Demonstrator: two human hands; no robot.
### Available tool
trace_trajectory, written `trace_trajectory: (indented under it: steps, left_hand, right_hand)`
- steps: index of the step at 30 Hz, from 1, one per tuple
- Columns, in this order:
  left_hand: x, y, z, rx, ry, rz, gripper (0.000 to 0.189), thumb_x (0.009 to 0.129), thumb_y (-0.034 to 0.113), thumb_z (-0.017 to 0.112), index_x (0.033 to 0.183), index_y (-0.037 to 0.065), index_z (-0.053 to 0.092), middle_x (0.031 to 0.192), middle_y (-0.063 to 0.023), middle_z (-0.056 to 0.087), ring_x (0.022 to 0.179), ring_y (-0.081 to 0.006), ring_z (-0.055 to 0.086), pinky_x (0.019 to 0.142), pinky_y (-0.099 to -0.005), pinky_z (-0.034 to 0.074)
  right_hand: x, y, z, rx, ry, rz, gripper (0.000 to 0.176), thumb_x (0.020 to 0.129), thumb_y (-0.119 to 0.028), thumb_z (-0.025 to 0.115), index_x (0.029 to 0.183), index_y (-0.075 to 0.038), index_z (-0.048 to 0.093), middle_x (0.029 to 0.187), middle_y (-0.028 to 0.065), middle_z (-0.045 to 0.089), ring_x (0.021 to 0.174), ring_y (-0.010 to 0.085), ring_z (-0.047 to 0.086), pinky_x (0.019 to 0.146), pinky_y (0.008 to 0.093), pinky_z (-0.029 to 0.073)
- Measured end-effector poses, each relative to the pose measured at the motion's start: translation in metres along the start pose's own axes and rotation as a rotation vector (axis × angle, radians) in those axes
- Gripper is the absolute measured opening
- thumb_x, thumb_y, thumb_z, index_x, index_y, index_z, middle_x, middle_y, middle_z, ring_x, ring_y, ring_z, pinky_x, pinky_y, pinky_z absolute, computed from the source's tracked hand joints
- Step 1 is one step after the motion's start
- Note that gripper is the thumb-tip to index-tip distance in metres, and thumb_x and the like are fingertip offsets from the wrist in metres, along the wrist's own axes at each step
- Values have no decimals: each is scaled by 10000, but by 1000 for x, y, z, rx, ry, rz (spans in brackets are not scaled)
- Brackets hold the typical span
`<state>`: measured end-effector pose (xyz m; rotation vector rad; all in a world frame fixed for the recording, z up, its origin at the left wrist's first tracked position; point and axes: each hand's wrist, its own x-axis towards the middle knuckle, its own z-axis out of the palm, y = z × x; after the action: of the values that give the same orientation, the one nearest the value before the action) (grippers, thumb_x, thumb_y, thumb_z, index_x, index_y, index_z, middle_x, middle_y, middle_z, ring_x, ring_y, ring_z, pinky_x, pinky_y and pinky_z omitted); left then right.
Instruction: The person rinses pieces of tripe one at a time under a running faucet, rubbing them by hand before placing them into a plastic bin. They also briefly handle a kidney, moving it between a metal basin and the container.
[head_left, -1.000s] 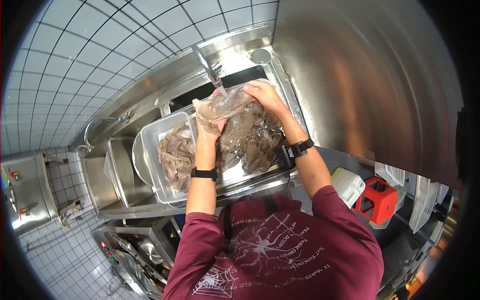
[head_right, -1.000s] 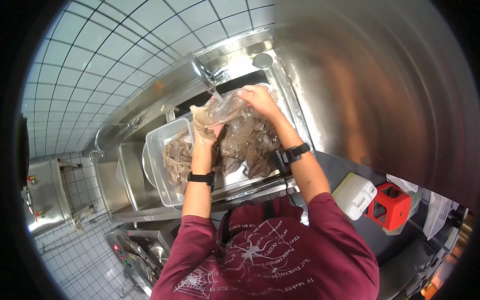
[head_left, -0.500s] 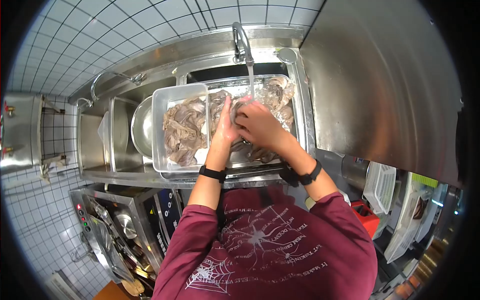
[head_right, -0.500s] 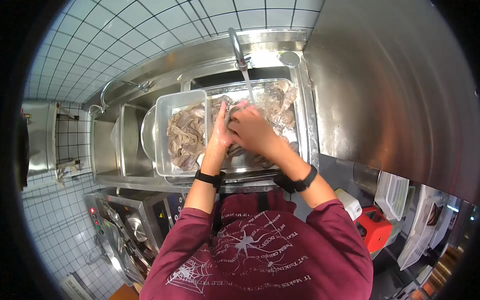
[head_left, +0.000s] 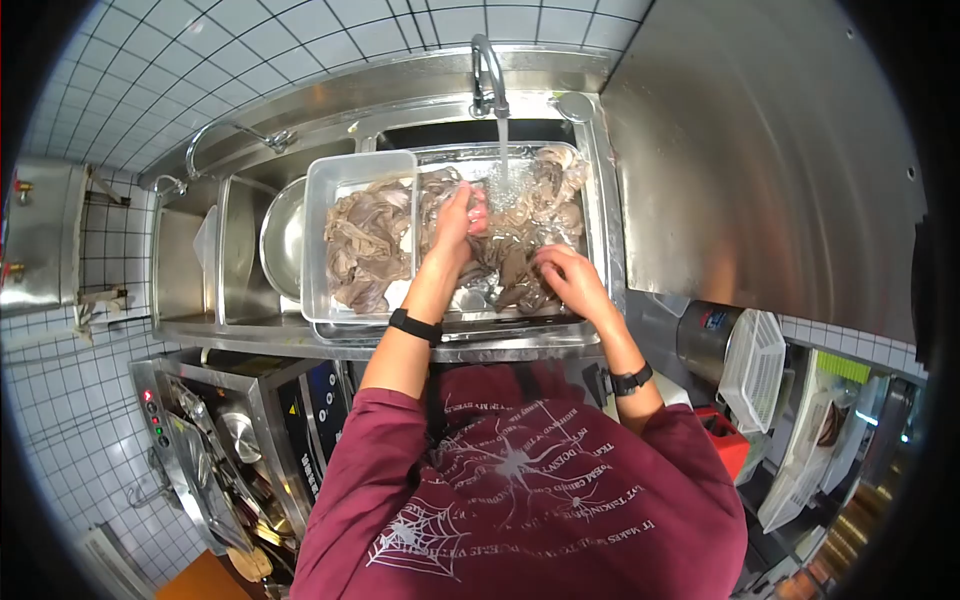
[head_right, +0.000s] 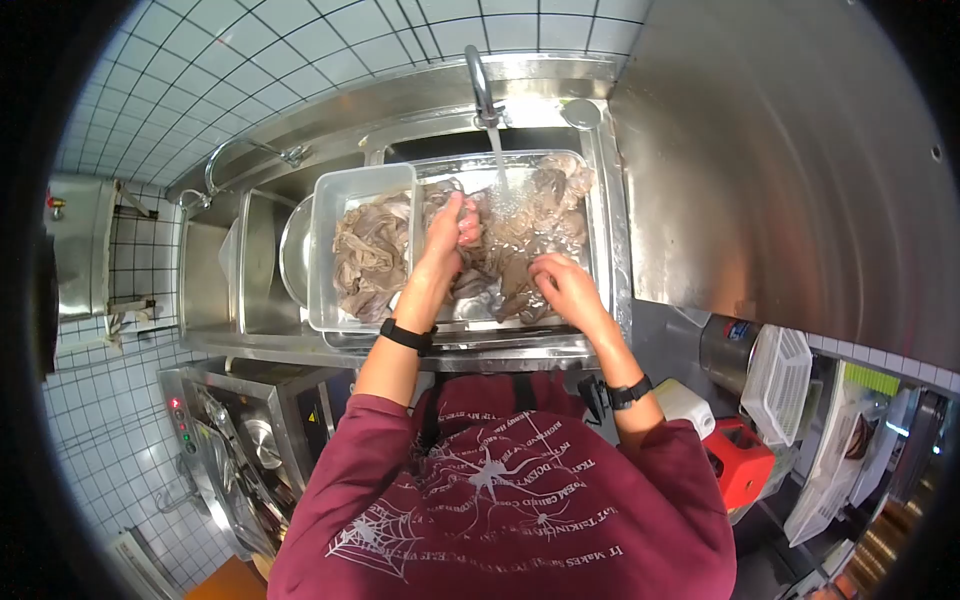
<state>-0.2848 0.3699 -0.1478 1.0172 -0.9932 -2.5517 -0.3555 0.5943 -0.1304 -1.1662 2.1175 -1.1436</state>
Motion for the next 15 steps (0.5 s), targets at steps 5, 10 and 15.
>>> trace_trajectory:
  steps: [5,10,15]
  left_hand:
    - [-36,41,4,173,41,231,320,972,348,443,994,45,542,634,24,412,500,-66,371,433,-207,265]
    - [-79,115,-38,576,80,365,277,954,233,475,1106,13,546,776,-41,576,644,-119,547,587,-236,432]
    - [-104,131,-110,1532,205,347,446,884,294,563,1213,-2,504,1089,-221,601,1071,-348,552,913,-380,418]
  right_hand:
    - [14,48,4,-103,82,119,234,796,-96,552,1019,-85,622,932,126,600,766,301,594,717,388,474]
    - [41,58,27,-183,176,9,289,782,-69,542,1062,-104,607,998,125,603,853,312,602,745,411,486]
    - [98,74,44,-343,272,-217,251,781,-63,571,1018,-113,637,982,114,615,882,332,606,757,416,499]
